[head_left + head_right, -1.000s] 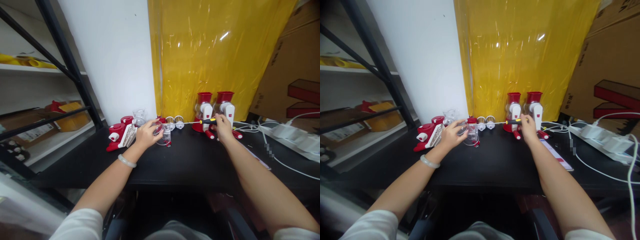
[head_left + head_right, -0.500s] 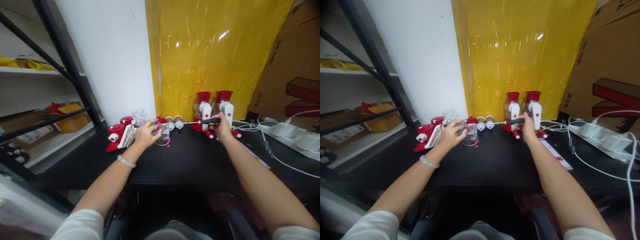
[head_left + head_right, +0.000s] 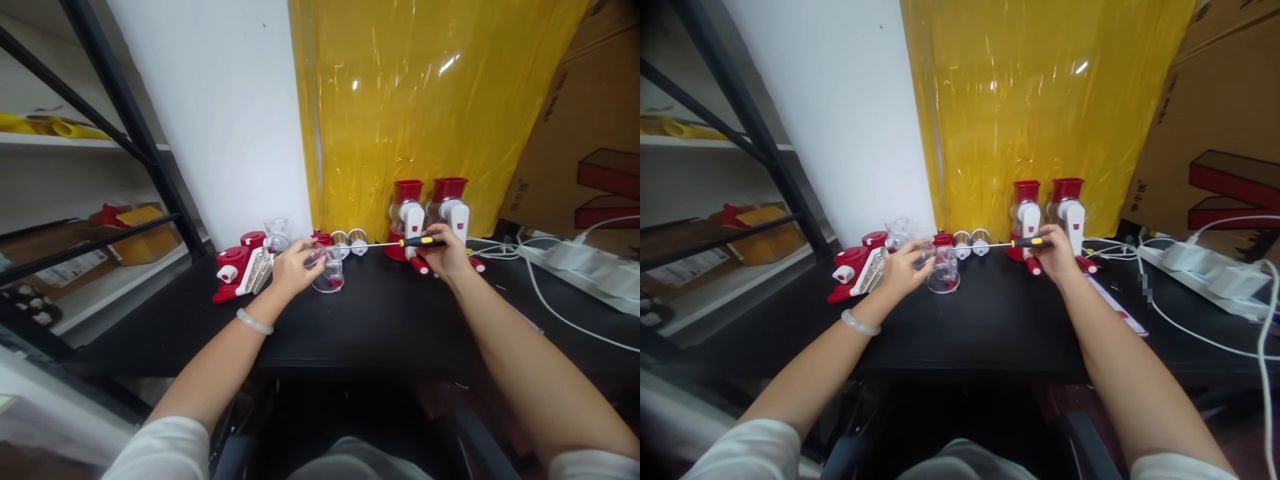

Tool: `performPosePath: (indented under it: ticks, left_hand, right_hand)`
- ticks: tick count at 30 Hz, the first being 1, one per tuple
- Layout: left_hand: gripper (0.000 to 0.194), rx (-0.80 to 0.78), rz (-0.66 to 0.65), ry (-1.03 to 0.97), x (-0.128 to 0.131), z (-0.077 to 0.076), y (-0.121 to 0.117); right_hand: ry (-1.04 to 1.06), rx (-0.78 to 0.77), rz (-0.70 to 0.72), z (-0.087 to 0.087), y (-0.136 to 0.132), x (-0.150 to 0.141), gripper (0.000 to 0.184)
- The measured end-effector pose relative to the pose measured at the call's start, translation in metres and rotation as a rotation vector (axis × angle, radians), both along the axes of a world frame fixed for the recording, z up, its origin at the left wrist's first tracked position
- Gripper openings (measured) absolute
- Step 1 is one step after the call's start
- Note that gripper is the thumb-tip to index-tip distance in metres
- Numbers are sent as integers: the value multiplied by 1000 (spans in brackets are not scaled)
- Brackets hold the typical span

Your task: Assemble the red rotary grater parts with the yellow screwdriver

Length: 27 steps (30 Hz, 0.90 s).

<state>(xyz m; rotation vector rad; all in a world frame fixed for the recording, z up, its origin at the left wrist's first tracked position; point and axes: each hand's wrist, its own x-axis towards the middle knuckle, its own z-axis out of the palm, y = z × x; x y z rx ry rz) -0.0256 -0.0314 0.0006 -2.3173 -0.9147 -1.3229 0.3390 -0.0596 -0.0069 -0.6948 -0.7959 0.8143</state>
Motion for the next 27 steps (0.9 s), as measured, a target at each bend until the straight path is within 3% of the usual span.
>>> performPosePath:
  ticks: [2, 6, 8, 11, 16, 21, 27]
  left_hand:
    - [22, -23, -9, -10, 1, 0, 0]
    - [23, -55, -2, -32, 2, 0, 0]
    - [24, -68, 7, -42, 2, 0, 1]
    - [24, -98, 20, -52, 3, -1, 2]
    - [24, -147, 18, -37, 7, -5, 2]
    - [23, -169, 0, 21, 11, -7, -1]
    - [28, -205, 24, 29, 10, -9, 4]
  right_hand:
    - [-23, -32, -28, 0, 1, 2, 22]
    - [-121, -169, -216, -4, 9, 3, 46]
    - [-189, -183, -254, -6, 11, 2, 49]
    - [-210, -133, -235, -7, 12, 0, 45]
    - [-59, -84, -275, -3, 10, -3, 27]
    - [14, 0, -265, -3, 11, 3, 29]
    - [-140, -235, -350, -7, 13, 4, 48]
